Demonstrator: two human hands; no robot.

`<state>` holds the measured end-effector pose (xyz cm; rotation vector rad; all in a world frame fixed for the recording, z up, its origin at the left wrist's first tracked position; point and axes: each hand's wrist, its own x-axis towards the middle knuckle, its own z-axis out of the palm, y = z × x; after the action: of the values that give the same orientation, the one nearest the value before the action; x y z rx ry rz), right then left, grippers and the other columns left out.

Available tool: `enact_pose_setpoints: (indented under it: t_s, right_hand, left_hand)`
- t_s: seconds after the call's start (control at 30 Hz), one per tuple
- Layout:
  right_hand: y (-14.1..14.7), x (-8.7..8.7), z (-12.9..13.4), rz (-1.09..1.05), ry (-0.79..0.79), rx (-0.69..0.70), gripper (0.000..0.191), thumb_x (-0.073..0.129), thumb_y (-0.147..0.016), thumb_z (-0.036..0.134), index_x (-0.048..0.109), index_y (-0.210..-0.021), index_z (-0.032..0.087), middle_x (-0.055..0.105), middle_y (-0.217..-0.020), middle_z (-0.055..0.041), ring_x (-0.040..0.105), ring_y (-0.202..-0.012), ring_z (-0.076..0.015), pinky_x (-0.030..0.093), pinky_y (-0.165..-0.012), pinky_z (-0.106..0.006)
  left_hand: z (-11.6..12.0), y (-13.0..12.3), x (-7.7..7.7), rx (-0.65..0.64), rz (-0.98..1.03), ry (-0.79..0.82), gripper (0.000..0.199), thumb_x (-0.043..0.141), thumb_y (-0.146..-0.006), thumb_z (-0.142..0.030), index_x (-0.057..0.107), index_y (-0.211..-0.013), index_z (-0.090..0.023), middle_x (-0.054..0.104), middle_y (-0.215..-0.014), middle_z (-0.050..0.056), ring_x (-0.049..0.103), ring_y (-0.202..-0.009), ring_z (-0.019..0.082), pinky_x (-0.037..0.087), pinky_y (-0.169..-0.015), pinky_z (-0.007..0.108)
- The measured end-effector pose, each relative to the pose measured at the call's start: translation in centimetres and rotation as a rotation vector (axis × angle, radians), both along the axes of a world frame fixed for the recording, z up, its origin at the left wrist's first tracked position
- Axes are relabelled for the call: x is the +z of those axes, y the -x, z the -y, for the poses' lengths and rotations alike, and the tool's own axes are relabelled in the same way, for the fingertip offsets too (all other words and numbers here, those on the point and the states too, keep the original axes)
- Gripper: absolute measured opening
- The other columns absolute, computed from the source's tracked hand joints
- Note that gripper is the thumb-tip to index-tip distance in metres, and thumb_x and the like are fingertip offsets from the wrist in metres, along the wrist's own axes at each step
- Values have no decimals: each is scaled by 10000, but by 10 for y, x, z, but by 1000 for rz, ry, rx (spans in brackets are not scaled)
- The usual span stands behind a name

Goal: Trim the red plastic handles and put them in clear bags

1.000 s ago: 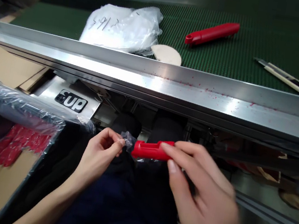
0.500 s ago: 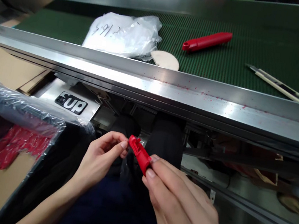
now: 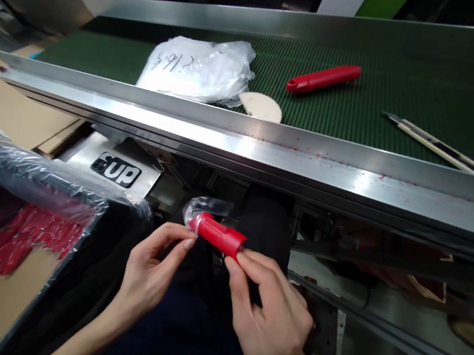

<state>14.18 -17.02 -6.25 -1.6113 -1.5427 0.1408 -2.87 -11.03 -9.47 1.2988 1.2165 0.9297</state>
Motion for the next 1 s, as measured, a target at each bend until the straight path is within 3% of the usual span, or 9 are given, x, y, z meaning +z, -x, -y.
enact_pose_setpoints:
  t_s: [0.1, 0.2, 0.33, 0.43, 0.63, 0.8, 1.0]
  right_hand:
    - [19, -14, 2, -287, 124, -135, 92, 648, -888, 156, 652, -977, 182, 715, -845, -3, 701, -690, -112, 581, -636, -167]
    - [28, -30, 5, -333, 148, -116, 100, 589, -927, 150, 619, -1021, 166, 709, -862, -23, 701, -689, -118, 583, -612, -181]
    - [21, -46, 6, -283, 130, 35, 84, 642, -886, 137, 671, -940, 194, 697, -939, -21, 683, -821, -126, 572, -777, -228]
    - [19, -57, 3, -238, 124, 145, 115, 630, -885, 108, 669, -950, 195, 687, -953, -22, 667, -872, -126, 558, -829, -234]
    - [41, -88, -1, -133, 100, 231, 202, 563, -908, 49, 620, -1083, 132, 658, -1051, -86, 648, -974, -150, 552, -913, -285]
    - [51, -107, 0, -11, 73, 354, 299, 527, -920, 31, 563, -1205, 110, 624, -1169, -114, 624, -1078, -202, 574, -899, -368]
    - [56, -119, 0, 115, 61, 445, 316, 524, -923, 33, 559, -1227, 114, 613, -1201, -115, 614, -1108, -219, 583, -874, -371]
  left_hand:
    - [7, -1, -6, 10, 15, 60, 65, 624, -879, -232, 676, -874, -196, 658, -823, 9, 589, -771, 143, 446, -724, 237]
    - [7, 0, -8, 16, 43, 132, 88, 631, -866, -260, 672, -871, -181, 660, -792, 12, 585, -735, 145, 457, -691, 240]
    - [-1, 11, -22, 94, 26, 193, 117, 658, -849, -274, 674, -875, -160, 635, -839, 18, 565, -757, 137, 452, -699, 244]
    - [-6, 23, -45, 167, 18, 274, 136, 658, -861, -266, 650, -901, -136, 618, -863, 22, 568, -767, 140, 477, -725, 283]
    - [1, 39, -89, 221, 73, 503, 154, 613, -906, -270, 608, -904, -117, 636, -871, 34, 636, -831, 174, 549, -775, 365]
    - [1, 48, -102, 258, 41, 601, 163, 604, -916, -274, 603, -948, -114, 635, -875, 36, 639, -784, 161, 563, -700, 325]
    - [0, 50, -106, 221, 0, 603, 192, 590, -926, -305, 598, -931, -113, 629, -850, 31, 617, -696, 133, 542, -613, 274]
